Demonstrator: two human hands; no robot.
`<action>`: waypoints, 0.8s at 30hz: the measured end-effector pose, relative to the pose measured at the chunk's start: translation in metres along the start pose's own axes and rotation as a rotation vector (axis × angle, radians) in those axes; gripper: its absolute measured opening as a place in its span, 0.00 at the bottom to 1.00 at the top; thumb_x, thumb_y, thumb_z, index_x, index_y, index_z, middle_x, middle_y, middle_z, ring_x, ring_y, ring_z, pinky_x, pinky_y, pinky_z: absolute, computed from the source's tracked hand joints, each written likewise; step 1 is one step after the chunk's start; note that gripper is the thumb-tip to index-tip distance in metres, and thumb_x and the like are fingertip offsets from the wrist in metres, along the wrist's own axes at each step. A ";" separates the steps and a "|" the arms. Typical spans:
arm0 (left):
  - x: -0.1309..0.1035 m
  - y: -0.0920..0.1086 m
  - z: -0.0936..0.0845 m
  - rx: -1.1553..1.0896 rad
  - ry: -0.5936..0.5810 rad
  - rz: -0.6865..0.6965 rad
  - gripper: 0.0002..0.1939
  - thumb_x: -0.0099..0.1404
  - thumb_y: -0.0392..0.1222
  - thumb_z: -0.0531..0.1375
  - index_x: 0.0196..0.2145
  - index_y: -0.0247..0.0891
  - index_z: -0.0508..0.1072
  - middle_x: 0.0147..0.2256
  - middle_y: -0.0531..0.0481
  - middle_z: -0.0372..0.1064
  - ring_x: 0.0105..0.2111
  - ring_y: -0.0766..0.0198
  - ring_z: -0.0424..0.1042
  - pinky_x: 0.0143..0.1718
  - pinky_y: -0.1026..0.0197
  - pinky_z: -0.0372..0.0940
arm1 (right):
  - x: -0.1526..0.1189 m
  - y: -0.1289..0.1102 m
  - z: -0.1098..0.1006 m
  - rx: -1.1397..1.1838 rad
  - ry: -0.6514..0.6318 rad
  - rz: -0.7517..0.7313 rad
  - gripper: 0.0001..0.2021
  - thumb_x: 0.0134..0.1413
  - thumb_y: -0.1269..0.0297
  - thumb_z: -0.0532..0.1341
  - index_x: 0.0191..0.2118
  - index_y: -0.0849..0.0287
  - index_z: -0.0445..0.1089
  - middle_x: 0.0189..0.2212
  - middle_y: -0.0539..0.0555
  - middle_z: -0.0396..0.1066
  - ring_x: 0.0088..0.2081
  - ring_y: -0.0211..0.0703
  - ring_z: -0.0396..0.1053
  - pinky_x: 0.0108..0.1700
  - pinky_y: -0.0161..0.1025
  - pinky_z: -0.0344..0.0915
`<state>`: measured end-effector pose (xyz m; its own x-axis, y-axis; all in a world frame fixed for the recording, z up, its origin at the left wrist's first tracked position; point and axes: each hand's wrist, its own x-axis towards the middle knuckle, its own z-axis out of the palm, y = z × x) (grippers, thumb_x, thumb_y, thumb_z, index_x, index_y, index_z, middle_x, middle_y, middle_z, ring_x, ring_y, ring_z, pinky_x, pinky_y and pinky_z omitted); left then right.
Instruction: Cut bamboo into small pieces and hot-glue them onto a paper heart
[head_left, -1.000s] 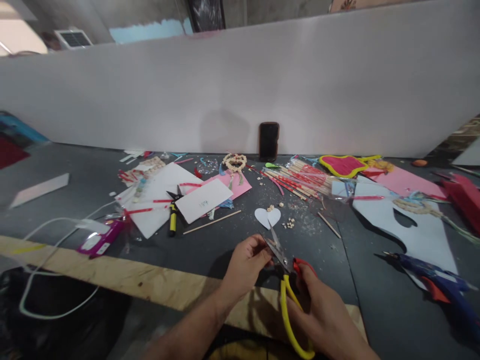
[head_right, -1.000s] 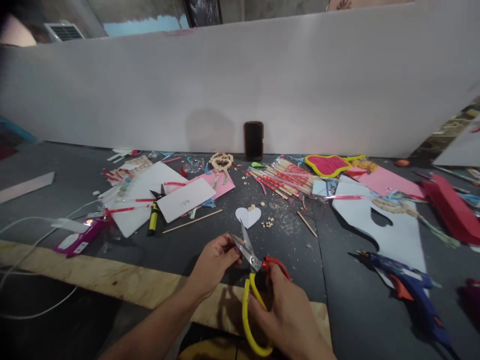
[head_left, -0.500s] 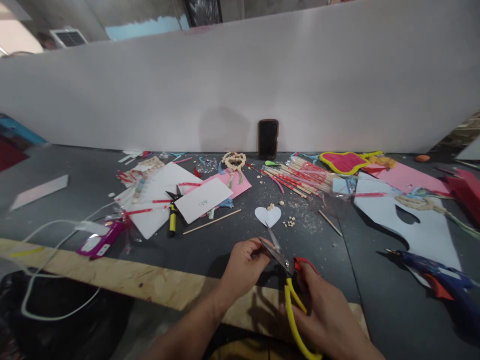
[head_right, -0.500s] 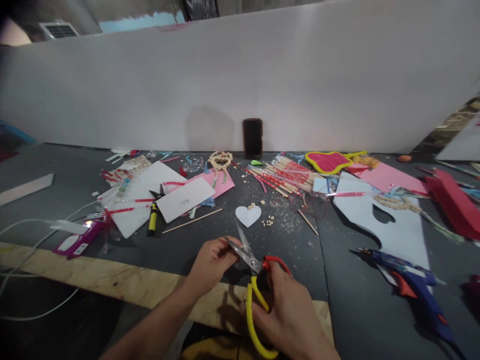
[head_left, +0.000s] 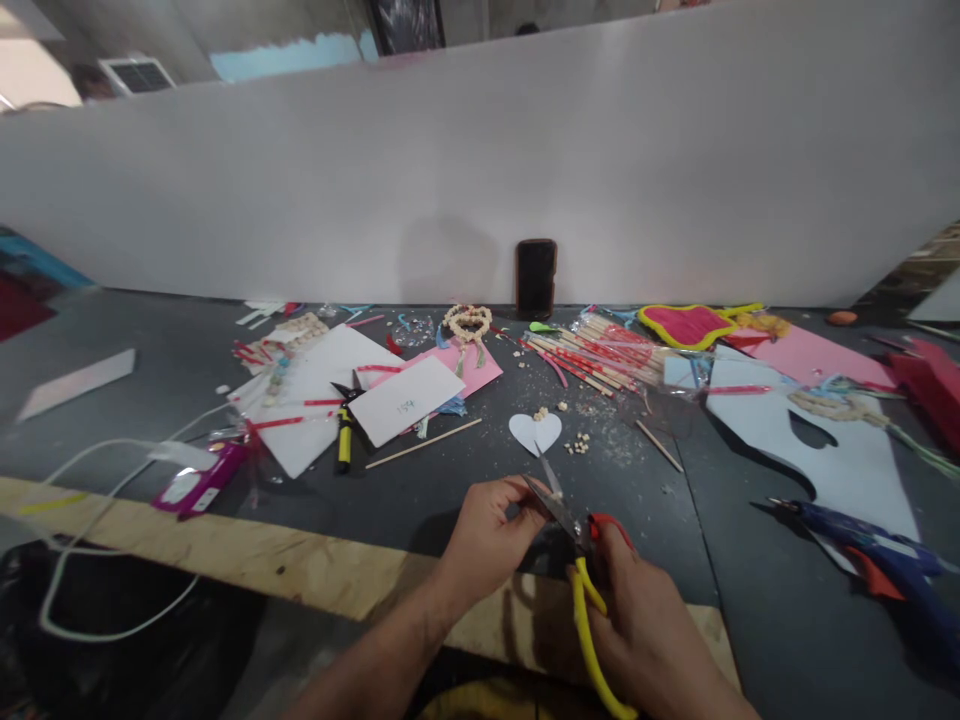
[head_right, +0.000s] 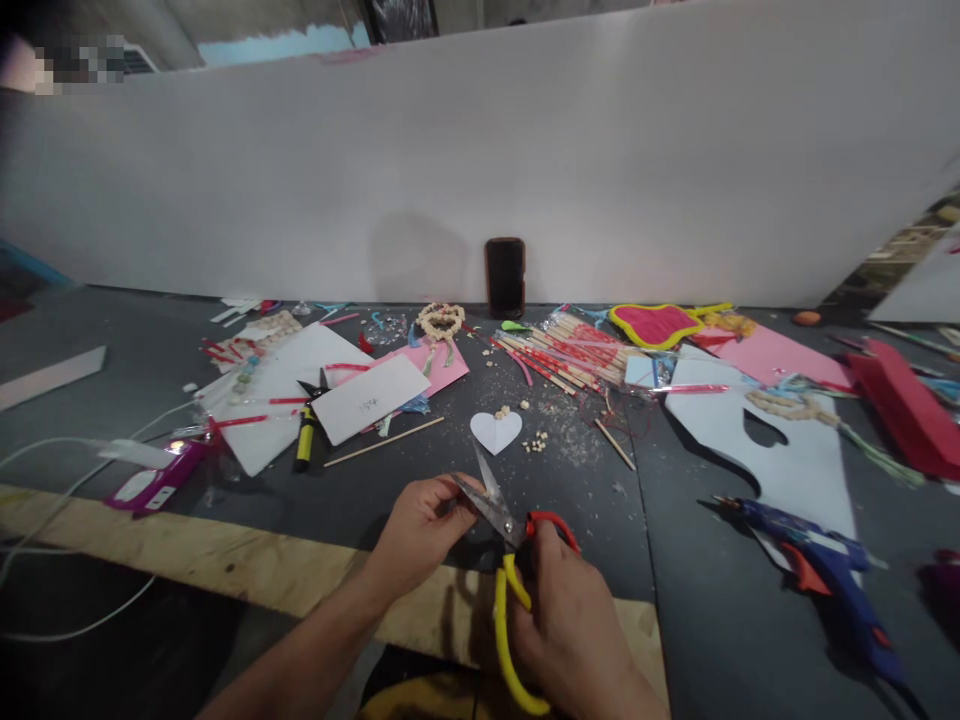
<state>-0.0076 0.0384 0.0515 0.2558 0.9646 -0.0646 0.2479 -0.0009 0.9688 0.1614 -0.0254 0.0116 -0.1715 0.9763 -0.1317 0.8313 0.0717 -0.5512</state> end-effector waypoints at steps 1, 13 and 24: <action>0.000 0.000 0.001 0.000 0.002 -0.001 0.08 0.57 0.35 0.56 0.27 0.34 0.76 0.28 0.49 0.75 0.32 0.61 0.73 0.35 0.66 0.63 | 0.000 0.000 0.000 -0.023 0.010 0.003 0.23 0.42 0.73 0.53 0.49 0.61 0.54 0.30 0.56 0.72 0.28 0.47 0.71 0.28 0.37 0.60; -0.002 -0.003 0.006 0.024 0.110 0.052 0.06 0.58 0.37 0.58 0.29 0.36 0.74 0.28 0.52 0.74 0.30 0.64 0.71 0.34 0.67 0.63 | 0.000 0.000 -0.004 0.054 -0.003 0.007 0.17 0.51 0.59 0.54 0.46 0.57 0.53 0.30 0.54 0.71 0.30 0.47 0.70 0.30 0.38 0.61; -0.003 0.000 0.003 0.007 0.039 0.012 0.06 0.58 0.36 0.56 0.27 0.35 0.72 0.26 0.52 0.71 0.29 0.65 0.68 0.32 0.67 0.61 | 0.001 -0.004 -0.013 -0.053 0.007 -0.015 0.24 0.40 0.49 0.62 0.39 0.57 0.55 0.31 0.56 0.67 0.33 0.51 0.69 0.33 0.42 0.62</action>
<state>-0.0056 0.0350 0.0508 0.2220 0.9741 -0.0432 0.2512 -0.0143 0.9678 0.1643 -0.0222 0.0244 -0.1804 0.9765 -0.1183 0.8556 0.0964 -0.5085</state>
